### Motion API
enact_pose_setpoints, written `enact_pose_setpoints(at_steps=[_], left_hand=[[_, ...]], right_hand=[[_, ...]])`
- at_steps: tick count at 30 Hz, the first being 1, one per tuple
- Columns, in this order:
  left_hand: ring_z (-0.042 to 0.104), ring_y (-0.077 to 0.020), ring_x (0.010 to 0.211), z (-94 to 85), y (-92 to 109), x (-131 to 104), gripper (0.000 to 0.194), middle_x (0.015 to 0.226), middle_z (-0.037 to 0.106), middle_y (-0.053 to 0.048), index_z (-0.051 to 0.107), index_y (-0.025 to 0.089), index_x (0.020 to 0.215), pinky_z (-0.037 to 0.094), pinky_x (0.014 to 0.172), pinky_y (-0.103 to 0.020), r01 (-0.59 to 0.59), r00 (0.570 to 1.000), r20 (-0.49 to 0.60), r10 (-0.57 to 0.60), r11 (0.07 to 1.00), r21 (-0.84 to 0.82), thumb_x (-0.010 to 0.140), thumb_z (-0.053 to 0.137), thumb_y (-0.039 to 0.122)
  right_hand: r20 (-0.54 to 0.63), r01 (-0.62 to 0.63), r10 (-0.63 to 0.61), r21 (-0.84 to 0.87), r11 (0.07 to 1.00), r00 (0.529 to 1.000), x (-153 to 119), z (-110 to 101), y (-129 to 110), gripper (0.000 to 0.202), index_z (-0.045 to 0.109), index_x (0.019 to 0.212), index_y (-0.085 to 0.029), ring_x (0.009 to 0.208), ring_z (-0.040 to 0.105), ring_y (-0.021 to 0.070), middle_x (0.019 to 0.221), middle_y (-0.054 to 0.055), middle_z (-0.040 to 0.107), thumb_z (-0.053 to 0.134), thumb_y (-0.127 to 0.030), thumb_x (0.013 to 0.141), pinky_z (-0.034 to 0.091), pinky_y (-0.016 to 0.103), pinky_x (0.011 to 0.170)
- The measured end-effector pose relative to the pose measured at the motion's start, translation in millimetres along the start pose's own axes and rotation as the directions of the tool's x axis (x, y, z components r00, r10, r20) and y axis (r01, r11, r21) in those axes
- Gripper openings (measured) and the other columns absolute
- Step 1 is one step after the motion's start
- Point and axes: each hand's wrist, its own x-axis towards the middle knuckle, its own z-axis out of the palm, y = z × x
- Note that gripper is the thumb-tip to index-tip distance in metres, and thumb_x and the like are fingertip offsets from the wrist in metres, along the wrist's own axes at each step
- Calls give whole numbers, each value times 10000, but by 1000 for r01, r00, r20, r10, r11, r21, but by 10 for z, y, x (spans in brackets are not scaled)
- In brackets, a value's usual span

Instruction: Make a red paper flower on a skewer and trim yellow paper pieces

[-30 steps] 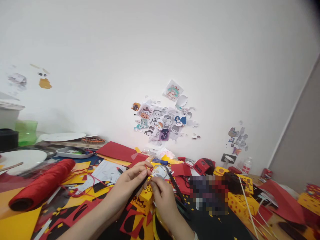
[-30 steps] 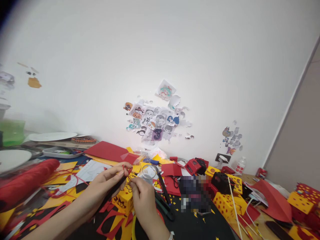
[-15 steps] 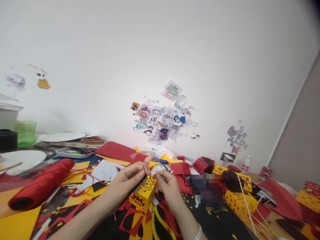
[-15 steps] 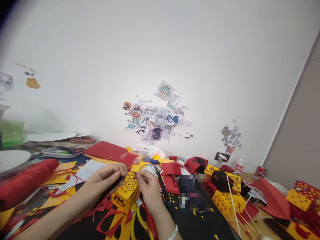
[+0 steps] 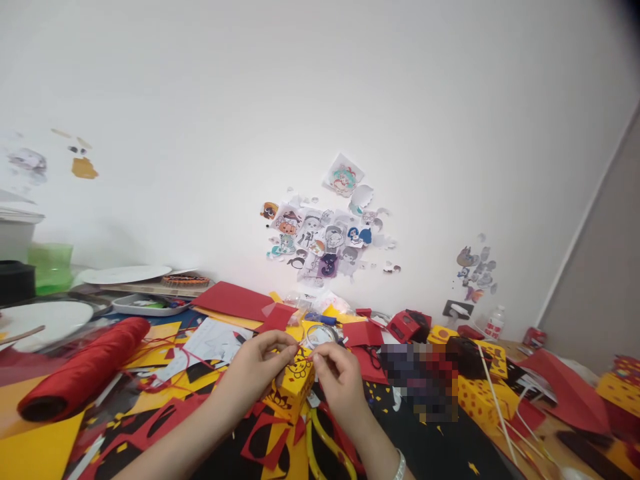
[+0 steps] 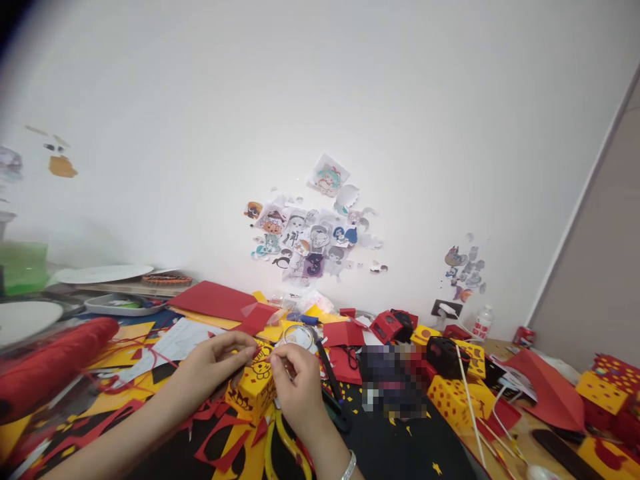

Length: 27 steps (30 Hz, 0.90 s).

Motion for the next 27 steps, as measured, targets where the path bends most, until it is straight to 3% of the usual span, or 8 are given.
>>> enact_pose_setpoints(at_steps=[4,10,16,23,27], left_hand=[[406,-92,381,23,-71,-6,255,443,469,65,612,164,680,286,394,-199,-16,996,93,1,987,159,621,577,410],[379,-96,411,34,-131,3,248,455,414,67,591,175,670,274,425,-197,-74,976,217,23,971,228,683,507,408],[260,-88,411,66,-63,-49,245,414,301,93,491,197,581,158,410,-203,-105,979,200,30,921,376,668,511,425],[346,-98,446,51,-157,-23,111,454,358,89,506,193,640,266,456,-206,-153,979,187,78,890,429,660,481,300],[436,-108,461,41,-131,-30,134,487,428,76,527,186,679,334,485,-214,-128,978,202,54,919,373,666,465,303]], right_hand=[[25,124,-122,-125,984,992,-18,19,-32,199,615,754,-187,673,558,158,708,32,625,447,-236,848,401,259,619],[20,101,-99,-179,979,995,2,26,-11,203,607,740,-186,645,549,149,686,24,611,443,-229,852,395,254,600],[45,100,-94,-176,979,995,-5,47,-31,203,611,735,-186,664,554,151,691,26,615,446,-217,849,398,251,608],[22,92,-90,-161,983,996,-6,53,-17,200,608,723,-174,657,560,147,683,27,615,448,-206,838,405,243,606],[16,60,-59,-121,991,998,6,46,22,191,617,748,-170,665,568,148,704,32,628,455,-220,836,417,240,613]])
